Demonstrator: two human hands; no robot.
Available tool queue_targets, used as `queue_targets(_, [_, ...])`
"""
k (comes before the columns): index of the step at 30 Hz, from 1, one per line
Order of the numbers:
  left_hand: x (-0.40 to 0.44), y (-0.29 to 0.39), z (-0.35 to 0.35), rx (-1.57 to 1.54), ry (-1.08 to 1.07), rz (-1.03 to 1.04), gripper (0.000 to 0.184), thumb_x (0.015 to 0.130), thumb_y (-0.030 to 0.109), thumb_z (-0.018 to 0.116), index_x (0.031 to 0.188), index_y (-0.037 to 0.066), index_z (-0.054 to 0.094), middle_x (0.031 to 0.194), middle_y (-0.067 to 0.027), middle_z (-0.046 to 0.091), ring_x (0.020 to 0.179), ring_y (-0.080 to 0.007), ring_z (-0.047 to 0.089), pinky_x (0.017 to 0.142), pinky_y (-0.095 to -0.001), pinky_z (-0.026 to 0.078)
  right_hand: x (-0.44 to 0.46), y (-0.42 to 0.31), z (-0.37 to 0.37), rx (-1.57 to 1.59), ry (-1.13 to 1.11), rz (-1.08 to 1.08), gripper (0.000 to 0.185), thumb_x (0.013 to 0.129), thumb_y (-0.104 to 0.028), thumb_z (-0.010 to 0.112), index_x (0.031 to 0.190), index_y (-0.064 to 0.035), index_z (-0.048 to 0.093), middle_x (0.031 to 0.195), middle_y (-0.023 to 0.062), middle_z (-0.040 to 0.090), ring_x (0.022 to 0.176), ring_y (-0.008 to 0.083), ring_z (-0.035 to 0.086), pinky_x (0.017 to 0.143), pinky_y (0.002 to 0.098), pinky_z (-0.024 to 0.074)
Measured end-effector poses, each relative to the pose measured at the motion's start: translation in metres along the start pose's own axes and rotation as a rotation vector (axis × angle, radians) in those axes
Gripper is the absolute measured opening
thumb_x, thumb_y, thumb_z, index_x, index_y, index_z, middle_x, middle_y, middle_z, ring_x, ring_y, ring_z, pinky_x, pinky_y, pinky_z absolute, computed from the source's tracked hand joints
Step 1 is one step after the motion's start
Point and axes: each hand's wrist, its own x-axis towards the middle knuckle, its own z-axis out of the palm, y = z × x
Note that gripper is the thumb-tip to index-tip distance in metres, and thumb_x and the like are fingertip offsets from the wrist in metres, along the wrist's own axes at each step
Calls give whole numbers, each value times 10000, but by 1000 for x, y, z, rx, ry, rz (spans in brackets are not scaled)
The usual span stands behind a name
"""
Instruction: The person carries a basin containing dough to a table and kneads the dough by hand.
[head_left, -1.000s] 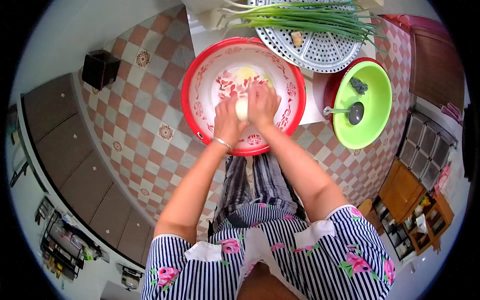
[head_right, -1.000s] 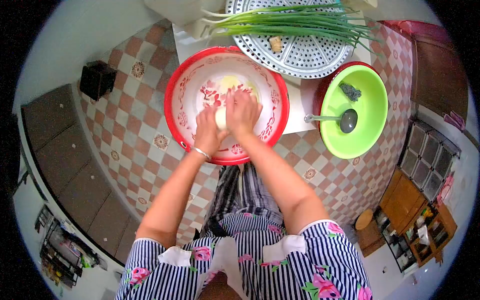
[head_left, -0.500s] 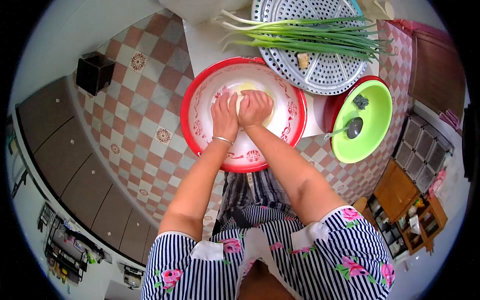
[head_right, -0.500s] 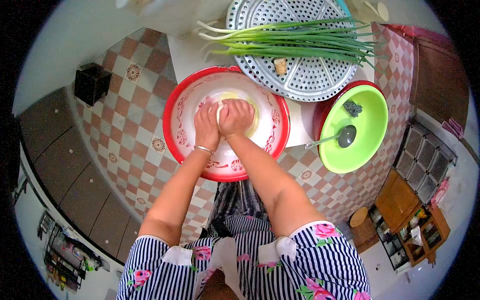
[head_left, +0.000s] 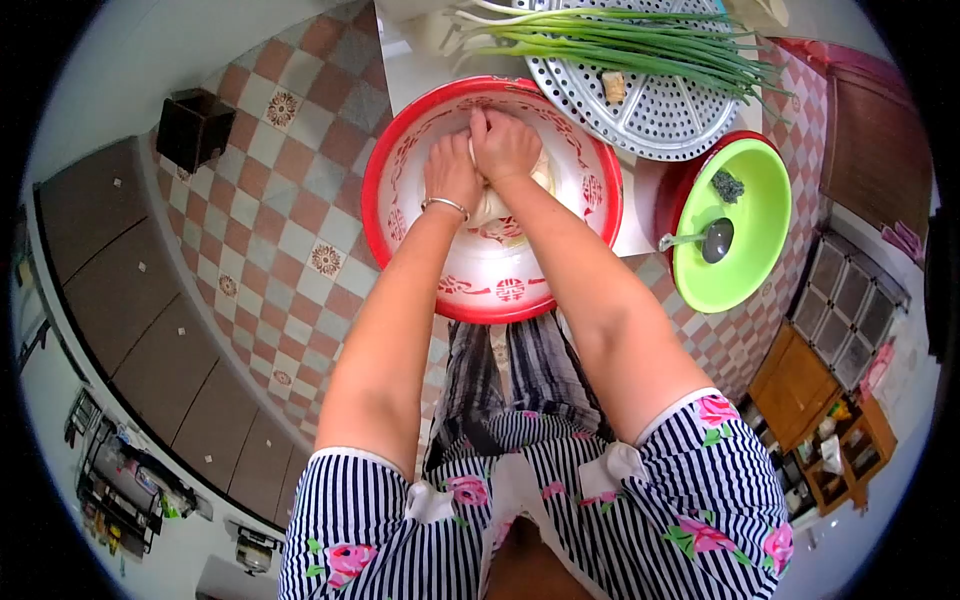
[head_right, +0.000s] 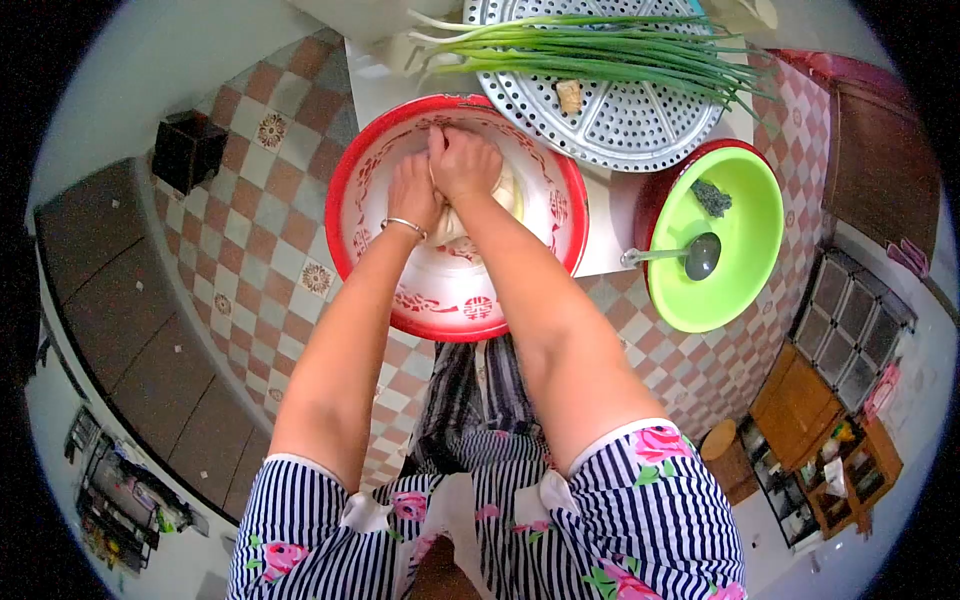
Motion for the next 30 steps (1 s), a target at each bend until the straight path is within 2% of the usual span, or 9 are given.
queue_targets(2, [-28,11,-4,-54,55,66,482,764,130,689,1206,69,508,1208,-155,522,1133,-383,494,937,-505,431,-8,5,-21,115,-187,57,379,914,-382,542,749,-83,706,754,162,688,751,394,646,750,511,476])
queue_targets(3, [-43,20,-15,-79,91,98,491,750,130,707,1196,71,512,1218,-154,518,1142,-384,490,943,-505,429,-18,7,-33,129,-165,55,375,914,-378,543,750,-85,709,752,152,688,758,381,644,766,497,467])
queue_targets(5, [-77,35,-39,-198,-66,76,584,718,143,748,1244,74,504,1292,-155,483,1223,-377,450,991,-499,404,-55,10,-56,158,-124,66,367,915,-370,545,752,-89,715,747,131,688,772,355,641,799,469,447])
queue_targets(8, [-123,31,-15,-118,16,117,649,735,148,738,1318,66,463,1313,-199,479,1252,-405,437,1048,-496,363,-114,16,-56,63,121,-75,288,888,-314,551,759,-107,705,794,71,689,864,273,617,886,425,380])
queue_targets(14, [-120,17,16,83,70,120,474,888,151,555,1355,134,477,1390,-160,429,1323,-382,383,1075,-546,318,-125,38,-19,64,378,-192,160,766,-265,571,793,-150,678,818,16,654,907,228,588,927,413,349])
queue_targets(17, [-104,13,22,77,119,92,464,902,157,532,1362,132,475,1396,-152,433,1321,-371,389,1076,-546,315,-102,35,-12,54,328,-200,150,766,-261,573,780,-154,678,815,15,655,899,221,591,931,408,352])
queue_targets(22, [-68,9,16,76,187,145,520,821,99,632,1315,24,488,1292,-185,501,1187,-391,478,997,-482,397,-65,27,-3,35,333,-225,111,771,-203,597,724,-155,685,787,21,677,817,225,608,847,379,396])
queue_targets(25, [-54,6,16,59,144,71,523,828,144,599,1331,51,486,1311,-159,502,1198,-352,477,989,-465,382,-45,16,-3,-38,152,-139,116,764,-234,622,723,-145,685,787,39,680,807,244,609,810,376,414])
queue_targets(30, [-27,5,13,48,164,11,546,778,146,645,1293,24,514,1282,-171,522,1134,-360,497,950,-467,400,-9,3,3,48,190,-199,215,775,-325,663,713,-120,687,768,76,684,775,289,630,734,414,465])
